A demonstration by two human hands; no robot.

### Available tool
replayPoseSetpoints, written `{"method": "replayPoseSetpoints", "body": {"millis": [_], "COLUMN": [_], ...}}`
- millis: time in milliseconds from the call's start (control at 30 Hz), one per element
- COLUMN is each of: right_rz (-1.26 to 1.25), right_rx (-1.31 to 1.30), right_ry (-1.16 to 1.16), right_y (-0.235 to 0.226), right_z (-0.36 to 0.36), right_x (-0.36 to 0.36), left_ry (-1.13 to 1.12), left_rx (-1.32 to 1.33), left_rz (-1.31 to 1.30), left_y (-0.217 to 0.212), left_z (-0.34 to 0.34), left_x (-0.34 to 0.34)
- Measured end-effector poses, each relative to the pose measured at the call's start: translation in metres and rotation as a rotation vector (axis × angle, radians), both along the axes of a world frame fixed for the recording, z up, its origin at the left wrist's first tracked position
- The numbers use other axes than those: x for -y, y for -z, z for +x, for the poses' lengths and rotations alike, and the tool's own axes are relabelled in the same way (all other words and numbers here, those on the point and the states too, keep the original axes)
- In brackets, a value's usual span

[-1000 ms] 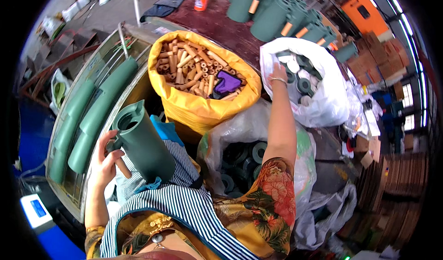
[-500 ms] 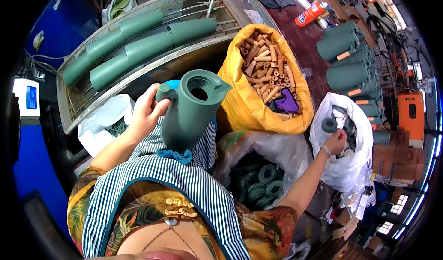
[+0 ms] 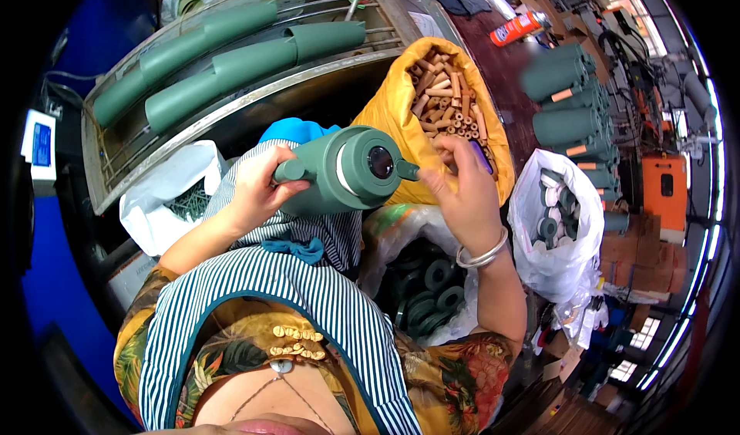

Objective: The person assembles green kettles by hand by picking up plastic kettle bodies from a bin, inserting wooden handles and purple components, and placing the assembled units on a rack.

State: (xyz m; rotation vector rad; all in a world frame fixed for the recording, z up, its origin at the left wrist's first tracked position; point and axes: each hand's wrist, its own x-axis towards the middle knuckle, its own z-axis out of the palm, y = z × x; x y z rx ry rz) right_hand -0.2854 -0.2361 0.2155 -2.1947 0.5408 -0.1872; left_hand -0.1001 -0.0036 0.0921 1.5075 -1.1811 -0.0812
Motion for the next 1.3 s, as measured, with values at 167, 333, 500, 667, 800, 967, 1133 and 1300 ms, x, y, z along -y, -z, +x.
{"method": "replayPoseSetpoints", "body": {"millis": [167, 333, 500, 667, 800, 967, 1133, 1300], "right_rz": [-0.508, -0.583, -0.413, -0.724, -0.682, -0.732, -0.880, -0.348], "right_rx": [-0.009, -0.044, -0.002, -0.094, -0.093, -0.105, -0.101, 0.007], "right_ry": [-0.496, -0.681, -0.734, -0.657, -0.715, -0.663, -0.262, -0.395], "right_y": [-0.017, -0.021, -0.011, -0.027, -0.021, -0.012, -0.012, -0.016], "right_z": [0.034, 0.053, 0.056, 0.054, 0.052, 0.052, 0.038, 0.008], "right_x": [-0.033, -0.034, -0.017, -0.037, -0.031, -0.026, -0.037, -0.053], "left_ry": [0.025, 0.037, 0.040, 0.039, 0.056, 0.055, 0.008, 0.009], "left_rx": [-0.013, 0.019, 0.023, 0.046, 0.054, 0.044, 0.029, 0.008], "left_rz": [-0.024, -0.018, -0.032, -0.036, -0.028, -0.034, -0.039, -0.016], "left_y": [0.009, 0.010, 0.010, 0.008, 0.011, 0.010, 0.009, 0.012], "left_z": [0.008, 0.012, 0.011, 0.011, 0.009, 0.008, 0.008, 0.011], "left_x": [-0.007, -0.013, -0.009, -0.008, -0.005, -0.002, 0.003, -0.004]}}
